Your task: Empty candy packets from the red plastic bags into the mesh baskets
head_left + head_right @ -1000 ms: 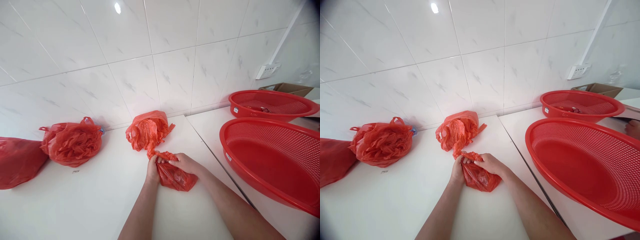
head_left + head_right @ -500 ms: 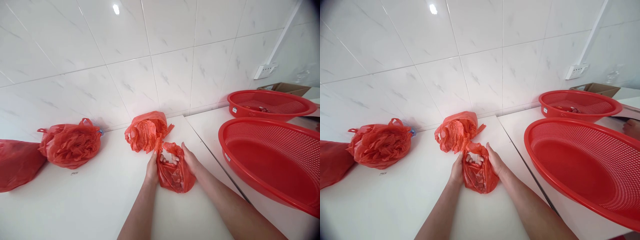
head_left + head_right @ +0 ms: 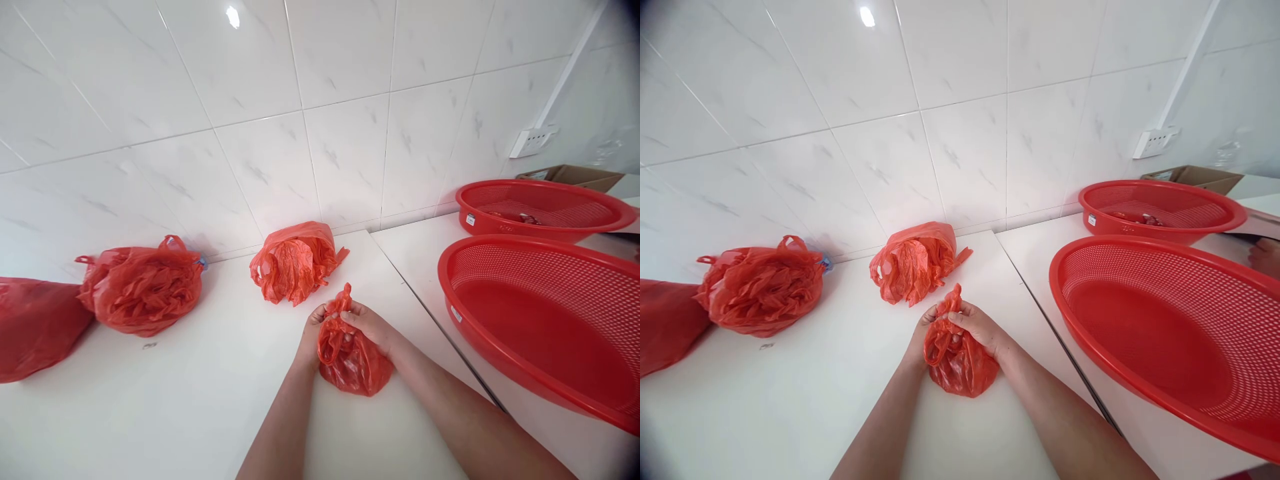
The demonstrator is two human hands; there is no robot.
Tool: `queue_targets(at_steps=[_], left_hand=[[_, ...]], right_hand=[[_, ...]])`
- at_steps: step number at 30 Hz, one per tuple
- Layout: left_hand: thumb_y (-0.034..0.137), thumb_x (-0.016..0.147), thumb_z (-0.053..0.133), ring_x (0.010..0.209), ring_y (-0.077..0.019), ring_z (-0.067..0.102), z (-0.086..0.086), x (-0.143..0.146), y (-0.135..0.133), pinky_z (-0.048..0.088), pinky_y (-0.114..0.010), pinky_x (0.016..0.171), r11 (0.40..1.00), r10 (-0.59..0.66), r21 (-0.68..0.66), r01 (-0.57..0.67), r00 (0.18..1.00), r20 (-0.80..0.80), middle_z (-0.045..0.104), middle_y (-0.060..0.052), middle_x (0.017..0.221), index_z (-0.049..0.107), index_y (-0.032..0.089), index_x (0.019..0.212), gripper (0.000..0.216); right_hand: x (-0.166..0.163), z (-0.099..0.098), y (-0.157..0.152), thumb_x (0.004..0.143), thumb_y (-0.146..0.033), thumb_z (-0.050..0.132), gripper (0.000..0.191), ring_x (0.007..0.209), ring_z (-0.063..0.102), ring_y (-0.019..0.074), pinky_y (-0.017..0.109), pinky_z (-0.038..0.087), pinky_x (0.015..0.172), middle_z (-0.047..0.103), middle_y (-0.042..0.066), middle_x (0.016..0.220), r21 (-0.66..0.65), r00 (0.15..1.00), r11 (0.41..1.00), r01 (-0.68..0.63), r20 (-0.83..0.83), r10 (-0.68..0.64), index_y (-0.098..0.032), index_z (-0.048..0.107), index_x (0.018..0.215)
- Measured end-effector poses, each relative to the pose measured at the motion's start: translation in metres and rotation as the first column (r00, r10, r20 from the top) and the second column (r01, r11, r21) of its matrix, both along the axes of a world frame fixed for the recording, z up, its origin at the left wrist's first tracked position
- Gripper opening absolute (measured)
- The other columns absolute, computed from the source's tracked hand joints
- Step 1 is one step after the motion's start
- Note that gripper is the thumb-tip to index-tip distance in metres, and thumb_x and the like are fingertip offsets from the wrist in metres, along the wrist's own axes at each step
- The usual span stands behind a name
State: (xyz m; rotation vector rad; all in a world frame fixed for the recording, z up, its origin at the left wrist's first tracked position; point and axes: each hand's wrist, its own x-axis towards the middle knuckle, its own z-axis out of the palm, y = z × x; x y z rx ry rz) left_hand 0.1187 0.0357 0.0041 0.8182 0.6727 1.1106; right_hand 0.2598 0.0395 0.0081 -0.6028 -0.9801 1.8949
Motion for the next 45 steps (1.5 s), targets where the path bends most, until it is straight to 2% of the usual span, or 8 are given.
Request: queue_targets(at_steps=[10,17,23,27,32,36,42,45], left_hand=[[0.011,0.055,0.081,0.084,-0.0208,0.066,0.011,0.001,-0.012,0.048,-0.034,0.083,0.982,-0.012,0.184,0.042,0.986,-0.164,0.068,-0.007,0.094,0.042,0.026,0.130,0.086],[0.038,0.082,0.058,0.069,-0.0194,0.065,0.008,0.006,-0.008,0.048,-0.033,0.069,0.988,0.056,0.155,-0.022,0.973,-0.223,0.068,-0.006,0.080,0.052,0.020,0.124,0.046],[0.038,0.083,0.057,0.071,-0.0192,0.064,0.006,0.004,-0.002,0.047,-0.030,0.066,0.994,0.055,0.097,-0.041,0.989,-0.139,0.068,-0.006,0.074,0.059,0.016,0.112,0.036],[0.033,0.077,0.063,0.070,-0.0188,0.064,0.003,0.001,0.001,0.047,-0.029,0.064,0.994,0.093,0.074,-0.082,0.981,-0.168,0.068,-0.005,0.077,0.061,0.017,0.104,0.032],[0.030,0.075,0.066,0.082,-0.0178,0.064,-0.002,-0.001,0.002,0.047,-0.030,0.076,0.981,0.189,0.076,-0.177,0.964,-0.188,0.065,-0.005,0.094,0.060,0.018,0.100,0.028],[0.032,0.076,0.066,0.078,-0.0176,0.064,0.000,-0.001,0.000,0.047,-0.033,0.076,0.987,0.152,0.061,-0.148,0.986,-0.067,0.065,-0.003,0.086,0.056,0.020,0.098,0.027],[0.030,0.072,0.071,0.079,-0.0150,0.060,-0.004,-0.003,0.001,0.045,-0.029,0.077,0.991,0.086,0.114,-0.074,0.991,-0.107,0.064,-0.003,0.087,0.063,0.017,0.091,0.024],[0.030,0.073,0.070,0.080,-0.0144,0.059,-0.007,-0.004,0.002,0.044,-0.029,0.079,0.988,0.072,0.147,-0.049,0.985,-0.158,0.064,-0.003,0.087,0.066,0.017,0.091,0.023]], right_hand=[[0.000,-0.002,0.007,0.075,-0.042,0.067,0.027,0.041,0.038,0.0080,0.024,0.035,0.045,0.039,-0.009,0.046,-0.125,0.986,0.979,0.162,-0.012,-0.165,-0.020,0.052,0.069],[-0.002,-0.001,0.005,0.079,-0.045,0.063,0.026,0.040,0.040,0.0093,0.025,0.034,0.048,0.040,-0.009,0.043,0.105,0.967,0.980,0.170,0.176,-0.187,-0.021,0.053,0.074],[0.004,0.002,-0.001,0.083,-0.055,0.050,0.037,0.058,0.050,0.0128,0.029,0.041,0.063,0.051,-0.002,0.060,0.026,0.999,0.999,0.041,0.021,-0.042,-0.019,0.060,0.077],[0.007,0.000,0.002,0.082,-0.051,0.054,0.035,0.065,0.053,0.0141,0.031,0.042,0.072,0.055,-0.002,0.063,0.105,0.987,0.993,0.044,0.149,-0.059,-0.019,0.067,0.089],[0.006,0.002,0.003,0.072,-0.027,0.065,0.031,0.080,0.059,0.0157,0.032,0.044,0.079,0.065,0.001,0.093,0.264,0.930,0.964,0.043,0.341,-0.135,-0.023,0.064,0.103],[0.005,0.003,0.003,0.072,-0.019,0.057,0.044,0.072,0.060,0.0151,0.030,0.047,0.068,0.064,-0.001,0.086,0.326,0.841,0.940,0.100,0.476,-0.255,-0.027,0.054,0.115],[0.006,0.000,0.005,0.069,-0.018,0.052,0.016,0.073,0.059,0.0154,0.027,0.044,0.064,0.064,-0.002,0.080,0.490,0.596,0.848,0.203,0.625,-0.504,-0.023,0.060,0.083],[0.006,-0.003,0.005,0.070,-0.018,0.046,0.017,0.067,0.056,0.0144,0.026,0.042,0.061,0.063,-0.003,0.072,0.508,0.570,0.831,0.228,0.622,-0.537,-0.023,0.062,0.076]])
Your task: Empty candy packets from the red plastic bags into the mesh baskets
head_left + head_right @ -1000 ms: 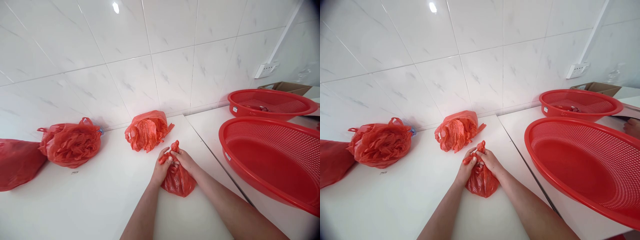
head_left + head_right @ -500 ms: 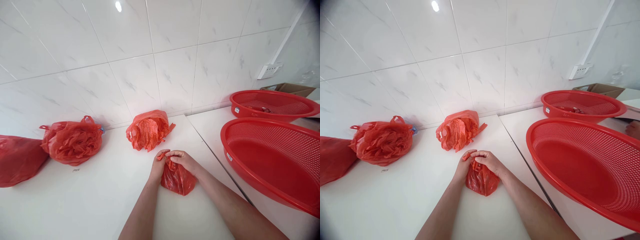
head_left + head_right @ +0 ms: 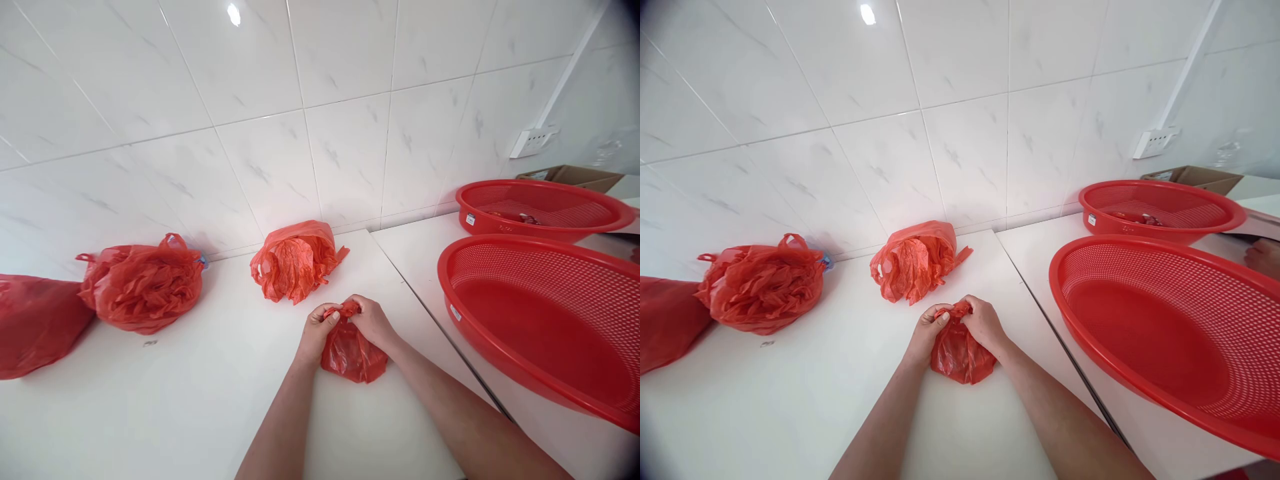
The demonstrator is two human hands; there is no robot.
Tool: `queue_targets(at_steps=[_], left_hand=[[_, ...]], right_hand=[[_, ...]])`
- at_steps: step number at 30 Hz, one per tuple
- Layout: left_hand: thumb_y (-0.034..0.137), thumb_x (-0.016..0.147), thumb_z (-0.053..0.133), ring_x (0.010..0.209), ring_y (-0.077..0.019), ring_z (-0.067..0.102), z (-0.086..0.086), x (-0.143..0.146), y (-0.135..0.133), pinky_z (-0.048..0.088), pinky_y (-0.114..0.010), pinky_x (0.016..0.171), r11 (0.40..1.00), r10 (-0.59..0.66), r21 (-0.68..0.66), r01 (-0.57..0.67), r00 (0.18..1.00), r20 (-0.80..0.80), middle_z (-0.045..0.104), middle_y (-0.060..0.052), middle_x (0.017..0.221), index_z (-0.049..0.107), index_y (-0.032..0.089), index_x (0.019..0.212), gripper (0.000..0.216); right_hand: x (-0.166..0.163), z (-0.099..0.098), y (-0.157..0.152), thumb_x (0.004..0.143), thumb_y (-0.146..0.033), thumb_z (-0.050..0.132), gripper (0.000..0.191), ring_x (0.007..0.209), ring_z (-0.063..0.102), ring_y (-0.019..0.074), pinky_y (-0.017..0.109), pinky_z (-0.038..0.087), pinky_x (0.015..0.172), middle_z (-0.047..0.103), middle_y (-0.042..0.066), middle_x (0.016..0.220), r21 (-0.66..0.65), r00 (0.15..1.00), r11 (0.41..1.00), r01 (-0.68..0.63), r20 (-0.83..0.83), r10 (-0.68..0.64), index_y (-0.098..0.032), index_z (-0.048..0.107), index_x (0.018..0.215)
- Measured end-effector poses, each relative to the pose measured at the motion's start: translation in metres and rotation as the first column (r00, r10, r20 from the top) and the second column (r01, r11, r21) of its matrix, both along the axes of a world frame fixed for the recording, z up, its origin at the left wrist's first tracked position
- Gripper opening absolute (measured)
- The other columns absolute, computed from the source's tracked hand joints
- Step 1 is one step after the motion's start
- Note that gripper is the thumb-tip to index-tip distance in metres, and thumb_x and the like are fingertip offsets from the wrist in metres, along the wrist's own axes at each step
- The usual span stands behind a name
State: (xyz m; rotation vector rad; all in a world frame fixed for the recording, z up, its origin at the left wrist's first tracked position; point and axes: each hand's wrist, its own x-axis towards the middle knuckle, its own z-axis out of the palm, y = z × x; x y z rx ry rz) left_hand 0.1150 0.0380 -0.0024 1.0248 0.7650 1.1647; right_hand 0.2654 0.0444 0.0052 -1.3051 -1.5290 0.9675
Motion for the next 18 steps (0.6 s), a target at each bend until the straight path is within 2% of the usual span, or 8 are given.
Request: queue_targets(at_steps=[4,7,10,13,15,18], left_hand=[[0.029,0.075,0.068,0.081,-0.0147,0.059,0.001,0.000,-0.001,0.044,-0.029,0.080,0.999,-0.027,0.021,0.028,1.000,-0.013,0.064,-0.003,0.088,0.067,0.017,0.094,0.022],[0.027,0.074,0.069,0.077,-0.0132,0.059,0.003,0.002,-0.002,0.045,-0.029,0.079,1.000,-0.009,0.022,0.008,1.000,0.008,0.064,-0.002,0.085,0.065,0.018,0.092,0.021],[0.025,0.073,0.070,0.069,-0.0103,0.058,0.003,0.003,-0.002,0.045,-0.026,0.073,0.999,0.044,0.021,-0.045,0.997,0.063,0.062,0.002,0.080,0.059,0.020,0.089,0.020],[0.026,0.074,0.069,0.069,-0.0107,0.059,0.002,0.003,-0.001,0.046,-0.026,0.070,0.995,0.095,0.025,-0.098,0.989,0.116,0.062,0.002,0.080,0.054,0.020,0.083,0.018],[0.026,0.073,0.070,0.077,-0.0126,0.061,0.001,0.002,0.001,0.046,-0.028,0.074,0.989,0.138,0.040,-0.144,0.983,0.119,0.064,0.000,0.089,0.054,0.019,0.077,0.018],[0.025,0.069,0.072,0.089,-0.0152,0.060,-0.002,-0.002,0.006,0.045,-0.030,0.082,0.977,0.200,0.060,-0.207,0.975,0.096,0.062,-0.003,0.103,0.057,0.017,0.072,0.018]], right_hand=[[-0.001,-0.001,0.002,0.068,-0.015,0.044,0.027,0.059,0.053,0.0124,0.026,0.042,0.061,0.062,-0.004,0.067,-0.041,0.982,0.997,-0.068,-0.181,0.059,-0.023,0.065,0.083],[0.001,0.001,0.004,0.068,-0.017,0.052,0.025,0.066,0.058,0.0135,0.028,0.045,0.068,0.066,-0.002,0.077,-0.108,0.919,0.980,-0.166,-0.378,0.114,-0.022,0.067,0.088],[0.006,0.002,0.007,0.068,-0.021,0.061,0.028,0.068,0.060,0.0147,0.030,0.046,0.070,0.068,0.000,0.082,-0.211,0.783,0.937,-0.277,-0.615,0.093,-0.021,0.067,0.096],[0.012,0.001,0.010,0.072,-0.029,0.064,0.025,0.072,0.061,0.0150,0.030,0.047,0.071,0.068,0.003,0.090,-0.181,0.583,0.920,-0.348,-0.810,0.061,-0.019,0.068,0.095],[0.017,0.001,0.013,0.073,-0.030,0.067,0.019,0.073,0.061,0.0138,0.029,0.048,0.071,0.068,0.002,0.091,-0.146,0.505,0.924,-0.353,-0.861,0.057,-0.019,0.068,0.089],[0.024,0.003,0.016,0.068,-0.020,0.072,0.015,0.068,0.060,0.0108,0.025,0.048,0.067,0.067,-0.003,0.078,-0.121,0.431,0.929,-0.349,-0.901,0.045,-0.022,0.066,0.082]])
